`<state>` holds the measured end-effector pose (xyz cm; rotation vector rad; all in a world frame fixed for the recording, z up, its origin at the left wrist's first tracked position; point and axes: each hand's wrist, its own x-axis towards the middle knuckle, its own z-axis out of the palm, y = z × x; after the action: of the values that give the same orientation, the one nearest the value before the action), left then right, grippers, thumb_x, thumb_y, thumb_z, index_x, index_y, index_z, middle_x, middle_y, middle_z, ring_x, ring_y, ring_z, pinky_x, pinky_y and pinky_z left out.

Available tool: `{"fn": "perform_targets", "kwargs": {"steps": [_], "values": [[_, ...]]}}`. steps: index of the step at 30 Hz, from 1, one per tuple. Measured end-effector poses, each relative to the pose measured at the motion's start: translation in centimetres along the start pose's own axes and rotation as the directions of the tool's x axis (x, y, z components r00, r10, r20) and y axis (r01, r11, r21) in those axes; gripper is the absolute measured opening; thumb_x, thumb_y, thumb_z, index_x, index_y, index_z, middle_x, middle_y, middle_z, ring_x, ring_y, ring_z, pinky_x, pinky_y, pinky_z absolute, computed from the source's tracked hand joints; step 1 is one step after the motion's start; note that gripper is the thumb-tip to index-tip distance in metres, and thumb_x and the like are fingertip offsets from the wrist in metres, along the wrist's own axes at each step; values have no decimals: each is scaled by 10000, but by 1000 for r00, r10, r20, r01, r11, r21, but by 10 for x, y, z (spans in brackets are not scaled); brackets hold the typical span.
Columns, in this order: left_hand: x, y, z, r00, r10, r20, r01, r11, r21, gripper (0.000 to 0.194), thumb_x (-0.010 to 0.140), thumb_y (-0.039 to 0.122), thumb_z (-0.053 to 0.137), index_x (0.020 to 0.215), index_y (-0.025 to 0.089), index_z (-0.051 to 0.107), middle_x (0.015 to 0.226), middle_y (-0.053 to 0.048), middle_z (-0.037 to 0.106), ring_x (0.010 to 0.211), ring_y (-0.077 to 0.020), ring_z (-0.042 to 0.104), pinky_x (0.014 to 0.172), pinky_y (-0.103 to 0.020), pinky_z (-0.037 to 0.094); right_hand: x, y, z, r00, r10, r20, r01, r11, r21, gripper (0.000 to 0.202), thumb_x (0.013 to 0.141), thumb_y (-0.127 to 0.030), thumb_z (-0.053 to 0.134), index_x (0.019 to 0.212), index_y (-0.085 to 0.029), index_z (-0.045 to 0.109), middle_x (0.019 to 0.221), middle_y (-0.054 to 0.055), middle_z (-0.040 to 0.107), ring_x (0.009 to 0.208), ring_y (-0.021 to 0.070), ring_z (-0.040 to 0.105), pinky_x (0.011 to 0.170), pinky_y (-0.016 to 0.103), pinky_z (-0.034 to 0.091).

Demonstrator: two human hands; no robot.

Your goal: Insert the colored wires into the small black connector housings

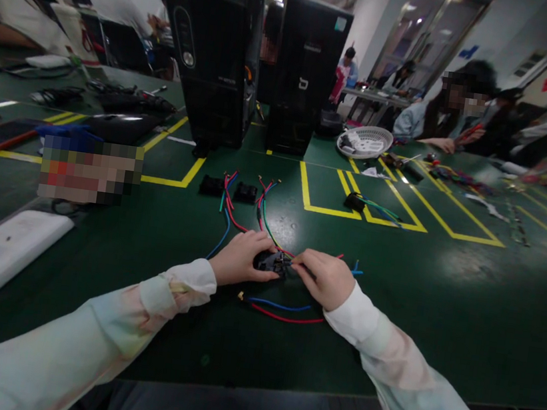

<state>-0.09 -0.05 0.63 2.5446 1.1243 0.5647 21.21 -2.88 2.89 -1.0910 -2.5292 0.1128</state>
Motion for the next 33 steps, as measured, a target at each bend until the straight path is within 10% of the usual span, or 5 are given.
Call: {"fn": "perform_targets", "kwargs": {"steps": [23, 33], "values": [[0, 0, -2, 1000, 18, -5, -18, 999, 27, 360, 681, 477, 633, 858, 193, 499, 921, -35, 532, 852, -212, 488, 714, -310, 380, 4, 6, 1, 964, -254, -77, 225, 937, -265, 292, 927, -246, 334, 750, -157, 549, 685, 47, 538, 642, 134, 488, 594, 242, 358], [0, 0, -2, 1000, 25, -9, -25, 999, 43, 355, 674, 474, 637, 830, 185, 502, 894, -34, 533, 848, -212, 498, 721, -309, 380, 4, 10, -5, 980, -176, 91, 189, 968, -163, 152, 877, -239, 407, 807, -173, 524, 866, 28, 495, 610, 84, 456, 552, 210, 335]]}}
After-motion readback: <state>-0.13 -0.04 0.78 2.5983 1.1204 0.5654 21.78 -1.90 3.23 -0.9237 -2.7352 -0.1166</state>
